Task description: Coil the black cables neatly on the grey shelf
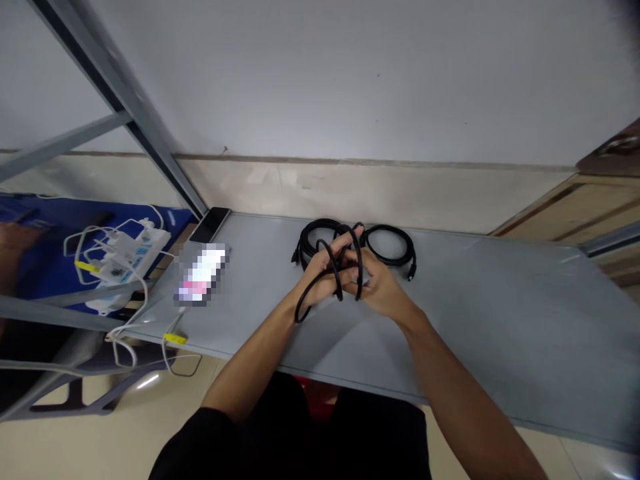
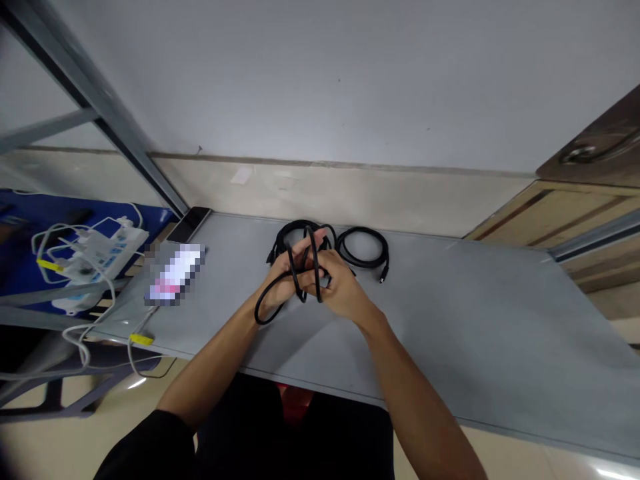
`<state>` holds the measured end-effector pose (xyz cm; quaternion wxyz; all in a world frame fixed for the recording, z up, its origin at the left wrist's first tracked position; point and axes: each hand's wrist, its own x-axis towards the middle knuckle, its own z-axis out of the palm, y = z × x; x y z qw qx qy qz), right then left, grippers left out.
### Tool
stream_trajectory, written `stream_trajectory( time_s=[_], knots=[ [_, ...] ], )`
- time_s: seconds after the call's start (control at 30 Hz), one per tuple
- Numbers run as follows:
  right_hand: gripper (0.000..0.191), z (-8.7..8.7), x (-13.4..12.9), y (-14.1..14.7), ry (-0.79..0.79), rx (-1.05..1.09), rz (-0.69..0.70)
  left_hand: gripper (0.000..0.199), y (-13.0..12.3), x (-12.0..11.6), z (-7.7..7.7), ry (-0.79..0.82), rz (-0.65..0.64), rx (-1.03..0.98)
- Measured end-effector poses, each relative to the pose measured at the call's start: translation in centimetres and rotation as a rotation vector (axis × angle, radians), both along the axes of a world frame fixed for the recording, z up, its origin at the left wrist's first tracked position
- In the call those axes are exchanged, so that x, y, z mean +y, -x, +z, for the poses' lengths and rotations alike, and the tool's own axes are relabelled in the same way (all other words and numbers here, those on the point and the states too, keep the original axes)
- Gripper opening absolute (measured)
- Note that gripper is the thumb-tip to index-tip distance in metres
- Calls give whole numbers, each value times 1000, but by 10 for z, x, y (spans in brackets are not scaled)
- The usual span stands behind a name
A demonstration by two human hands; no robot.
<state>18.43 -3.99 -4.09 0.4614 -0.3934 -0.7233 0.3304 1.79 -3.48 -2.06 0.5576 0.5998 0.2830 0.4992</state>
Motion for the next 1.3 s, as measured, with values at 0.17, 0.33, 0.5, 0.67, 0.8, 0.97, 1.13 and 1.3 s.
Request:
stream_trajectory(
  time_s=[0.17, 0.33, 0.5, 0.67, 0.8, 0.97, 1.13, 1.3],
  knots=[
    [14, 7, 2, -2, 67, -13, 19, 59, 6, 7, 2, 22, -151, 7],
    [29, 21, 5, -26, 128, -8, -106, 45, 30, 13, 8, 146, -267, 150],
    [34, 23, 11, -61, 265, 384, -317, 41, 54, 31, 4, 163, 63, 107],
    [32, 7, 32, -73, 122, 676, -489, 43, 56, 41, -5, 122, 350, 23],
    [37, -4, 36, -58, -13, 461, -427, 57, 38, 31, -6, 138, 284, 95],
    [51, -5, 21, -23, 95, 478, -134, 61, 20, 24, -8, 13, 498, 362],
    [35, -13, 15, 4, 54, 587, -125, 43, 13, 27, -20, 18, 532, 367],
    [61, -16, 14, 12, 150, 563, -200, 60, 6, 20, -22, -22, 420, 313]
  ],
)
